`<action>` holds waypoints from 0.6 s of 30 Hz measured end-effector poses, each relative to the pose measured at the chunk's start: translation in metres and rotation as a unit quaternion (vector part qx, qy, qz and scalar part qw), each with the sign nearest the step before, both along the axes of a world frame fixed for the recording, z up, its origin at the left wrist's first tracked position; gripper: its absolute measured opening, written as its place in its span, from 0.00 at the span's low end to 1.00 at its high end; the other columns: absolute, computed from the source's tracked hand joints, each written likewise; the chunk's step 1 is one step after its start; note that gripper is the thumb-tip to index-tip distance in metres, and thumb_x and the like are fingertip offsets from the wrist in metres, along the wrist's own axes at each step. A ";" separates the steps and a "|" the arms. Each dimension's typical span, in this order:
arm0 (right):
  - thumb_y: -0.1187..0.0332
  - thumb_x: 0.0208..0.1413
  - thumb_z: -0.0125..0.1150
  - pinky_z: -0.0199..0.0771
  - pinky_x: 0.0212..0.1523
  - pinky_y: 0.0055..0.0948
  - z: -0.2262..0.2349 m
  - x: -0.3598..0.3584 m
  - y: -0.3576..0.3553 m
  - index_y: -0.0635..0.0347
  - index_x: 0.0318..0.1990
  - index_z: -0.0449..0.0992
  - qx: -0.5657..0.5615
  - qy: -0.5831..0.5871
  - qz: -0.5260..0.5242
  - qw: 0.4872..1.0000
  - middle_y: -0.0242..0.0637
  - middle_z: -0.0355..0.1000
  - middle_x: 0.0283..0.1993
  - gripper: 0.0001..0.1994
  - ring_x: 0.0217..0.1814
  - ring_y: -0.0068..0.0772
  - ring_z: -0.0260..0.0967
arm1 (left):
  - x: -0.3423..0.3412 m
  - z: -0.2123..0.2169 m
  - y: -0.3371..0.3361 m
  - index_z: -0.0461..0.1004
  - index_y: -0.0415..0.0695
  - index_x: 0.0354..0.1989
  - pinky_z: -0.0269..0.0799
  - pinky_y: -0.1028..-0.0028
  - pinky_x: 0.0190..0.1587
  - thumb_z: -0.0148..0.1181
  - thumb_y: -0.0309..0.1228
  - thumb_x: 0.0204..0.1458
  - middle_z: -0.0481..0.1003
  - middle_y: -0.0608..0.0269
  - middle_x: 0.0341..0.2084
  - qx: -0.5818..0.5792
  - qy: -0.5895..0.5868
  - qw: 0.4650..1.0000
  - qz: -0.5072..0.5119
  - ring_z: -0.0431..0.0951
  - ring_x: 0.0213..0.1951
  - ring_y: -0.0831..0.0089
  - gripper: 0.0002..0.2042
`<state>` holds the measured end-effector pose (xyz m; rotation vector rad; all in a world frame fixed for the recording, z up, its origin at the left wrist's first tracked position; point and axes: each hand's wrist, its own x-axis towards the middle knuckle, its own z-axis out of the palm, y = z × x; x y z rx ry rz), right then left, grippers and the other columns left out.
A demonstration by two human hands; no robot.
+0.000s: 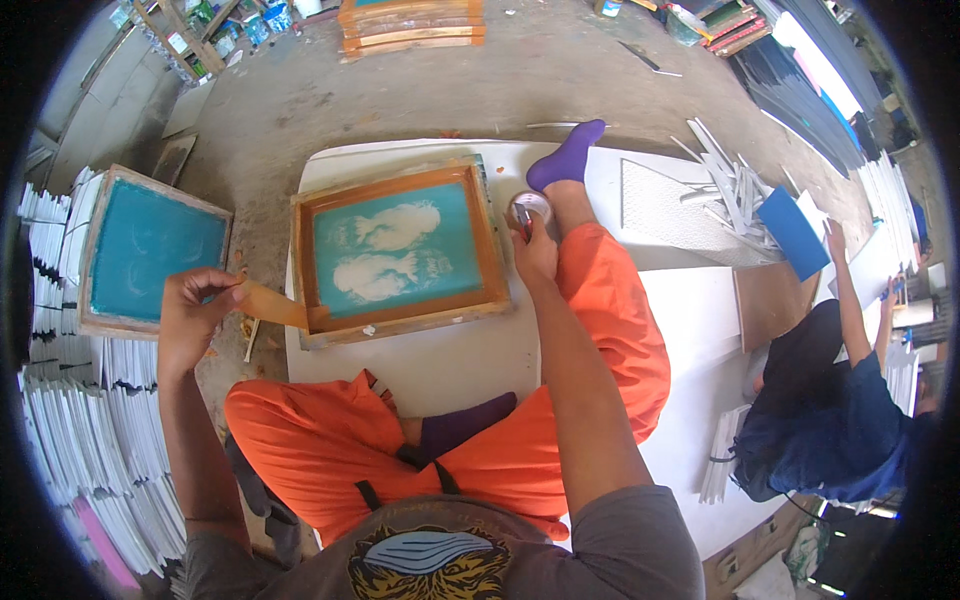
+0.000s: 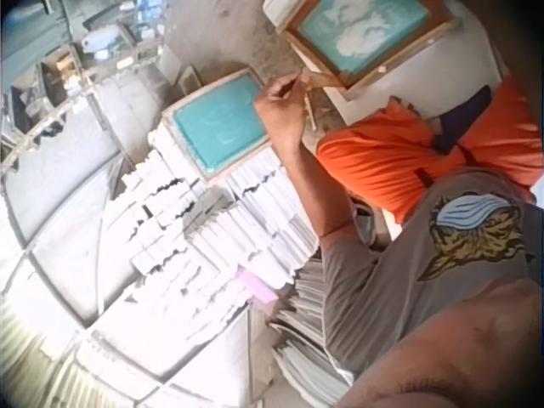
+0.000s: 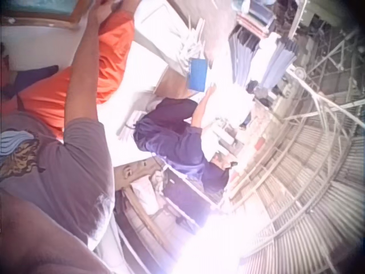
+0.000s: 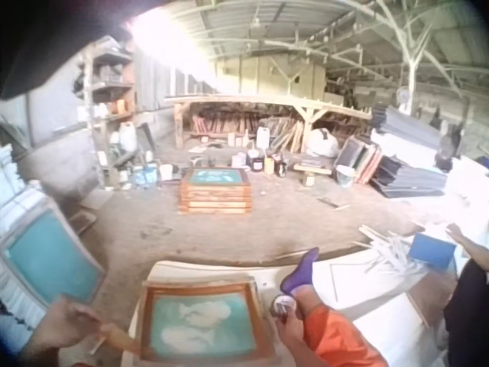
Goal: The person sits cross-legged on the floor and applies brown masking tape to the edges of a wooden screen printing frame. They smooth the tape along the frame's perimeter and use a small tool to press it down securely.
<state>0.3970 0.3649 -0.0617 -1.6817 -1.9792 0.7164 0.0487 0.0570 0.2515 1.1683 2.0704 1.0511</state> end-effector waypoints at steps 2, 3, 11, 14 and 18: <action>0.60 0.56 0.70 0.76 0.51 0.59 -0.002 0.001 -0.016 0.53 0.62 0.67 -0.034 -0.034 -0.036 0.998 0.54 0.80 0.48 0.28 0.50 0.65 0.78 | -0.002 0.002 -0.001 0.83 0.33 0.33 0.73 0.77 0.34 0.68 0.19 0.54 0.82 0.63 0.26 -0.009 0.066 0.998 -0.011 0.79 0.30 0.81 0.02; 0.59 0.56 0.71 0.76 0.53 0.58 -0.002 0.008 -0.023 0.53 0.65 0.64 -0.051 -0.032 -0.026 0.998 0.54 0.80 0.49 0.31 0.52 0.63 0.78 | 0.001 0.005 0.001 0.84 0.34 0.33 0.73 0.77 0.34 0.68 0.19 0.53 0.81 0.63 0.25 0.001 0.093 0.995 -0.023 0.78 0.29 0.81 0.02; 0.62 0.54 0.74 0.70 0.64 0.47 0.063 -0.057 -0.106 0.58 0.61 0.73 0.064 0.088 0.233 0.966 0.49 0.74 0.58 0.28 0.63 0.53 0.70 | 0.008 0.054 -0.004 0.83 0.32 0.34 0.74 0.77 0.35 0.72 0.23 0.55 0.82 0.63 0.26 0.041 0.006 0.999 -0.020 0.79 0.29 0.80 0.05; 0.64 0.52 0.75 0.62 0.73 0.43 0.109 -0.115 -0.136 0.55 0.66 0.71 -0.047 0.267 0.416 0.868 0.47 0.67 0.69 0.32 0.74 0.48 0.62 | 0.006 0.079 -0.017 0.84 0.33 0.35 0.75 0.78 0.36 0.73 0.22 0.54 0.82 0.64 0.27 0.059 -0.012 0.997 -0.047 0.80 0.31 0.80 0.06; 0.64 0.53 0.75 0.53 0.77 0.39 0.192 -0.165 -0.154 0.54 0.70 0.68 -0.254 0.458 0.514 0.680 0.40 0.59 0.76 0.36 0.81 0.40 0.52 | 0.009 0.100 -0.032 0.84 0.34 0.35 0.76 0.78 0.37 0.74 0.21 0.52 0.81 0.65 0.28 0.071 -0.036 0.992 -0.102 0.80 0.33 0.80 0.05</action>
